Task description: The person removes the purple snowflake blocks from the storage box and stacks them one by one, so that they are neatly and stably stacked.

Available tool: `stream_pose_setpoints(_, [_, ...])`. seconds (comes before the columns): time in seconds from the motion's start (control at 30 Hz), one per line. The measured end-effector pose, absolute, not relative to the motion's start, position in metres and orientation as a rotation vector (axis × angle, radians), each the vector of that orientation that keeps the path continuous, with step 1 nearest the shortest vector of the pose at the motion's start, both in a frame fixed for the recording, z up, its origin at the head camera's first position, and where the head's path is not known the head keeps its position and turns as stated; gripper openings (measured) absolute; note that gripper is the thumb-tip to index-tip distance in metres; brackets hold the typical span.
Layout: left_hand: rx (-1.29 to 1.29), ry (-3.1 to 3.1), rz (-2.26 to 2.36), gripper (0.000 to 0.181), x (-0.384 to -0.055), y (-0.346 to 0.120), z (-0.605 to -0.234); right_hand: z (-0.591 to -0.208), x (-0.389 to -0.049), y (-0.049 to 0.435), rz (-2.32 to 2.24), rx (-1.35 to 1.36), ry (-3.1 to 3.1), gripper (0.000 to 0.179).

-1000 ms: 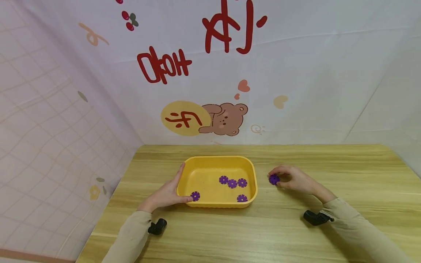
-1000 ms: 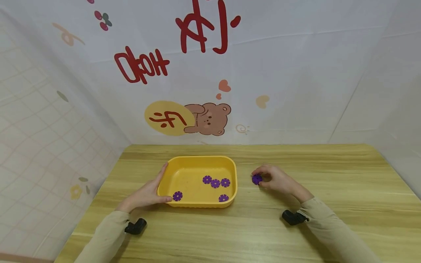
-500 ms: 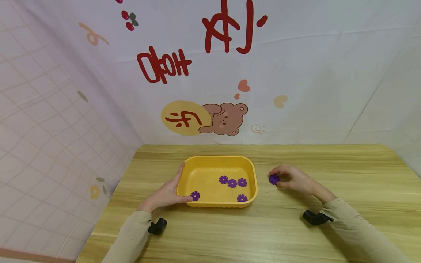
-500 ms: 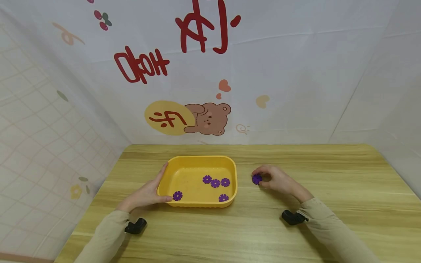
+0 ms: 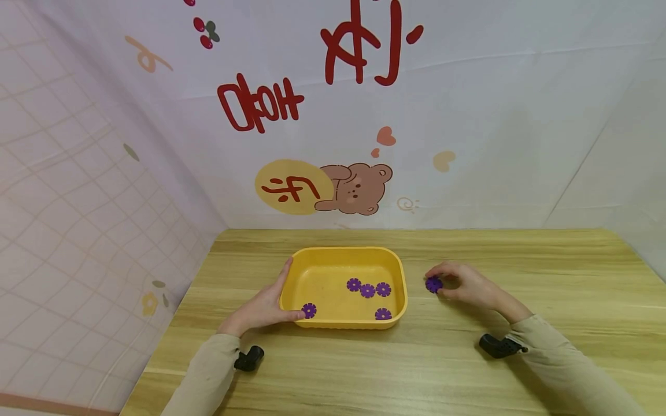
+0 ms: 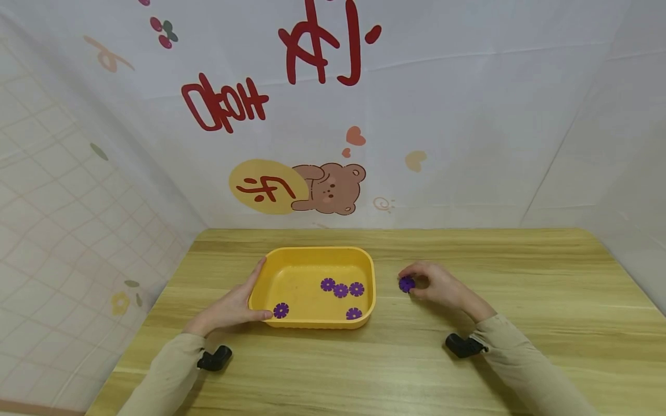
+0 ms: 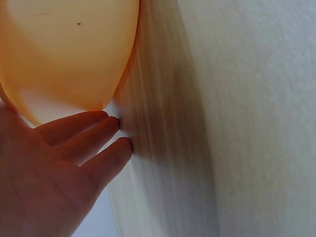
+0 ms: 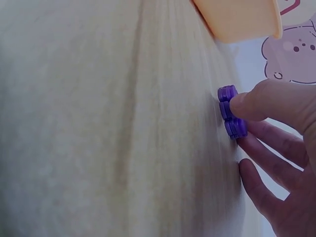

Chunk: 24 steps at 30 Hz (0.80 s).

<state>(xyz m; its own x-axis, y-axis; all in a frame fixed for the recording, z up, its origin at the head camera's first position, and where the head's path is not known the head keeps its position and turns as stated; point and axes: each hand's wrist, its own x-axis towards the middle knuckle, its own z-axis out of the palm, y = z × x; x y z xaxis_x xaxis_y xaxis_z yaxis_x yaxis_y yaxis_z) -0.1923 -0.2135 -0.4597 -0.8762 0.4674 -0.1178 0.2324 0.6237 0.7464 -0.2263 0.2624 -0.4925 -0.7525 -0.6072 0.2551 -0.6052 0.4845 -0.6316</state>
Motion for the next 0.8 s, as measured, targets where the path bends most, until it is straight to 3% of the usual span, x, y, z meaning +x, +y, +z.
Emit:
stream_pose_setpoints(0.17, [0.568,2.559,1.097,0.122,-0.193,-0.214,-0.46,-0.49,-0.226,0.262,-1.189,-1.083,2.684,0.037])
stream_pose_setpoints(0.53, [0.551,2.549,1.109,0.122,-0.192,-0.214,-0.461,-0.465,-0.231,0.248,-1.325,-1.118,2.72,0.05])
stream_pose_setpoints(0.8, [0.557,2.547,1.104,0.121,-0.192,-0.214,-0.459,-0.449,-0.233,0.229,-1.337,-1.142,2.702,0.044])
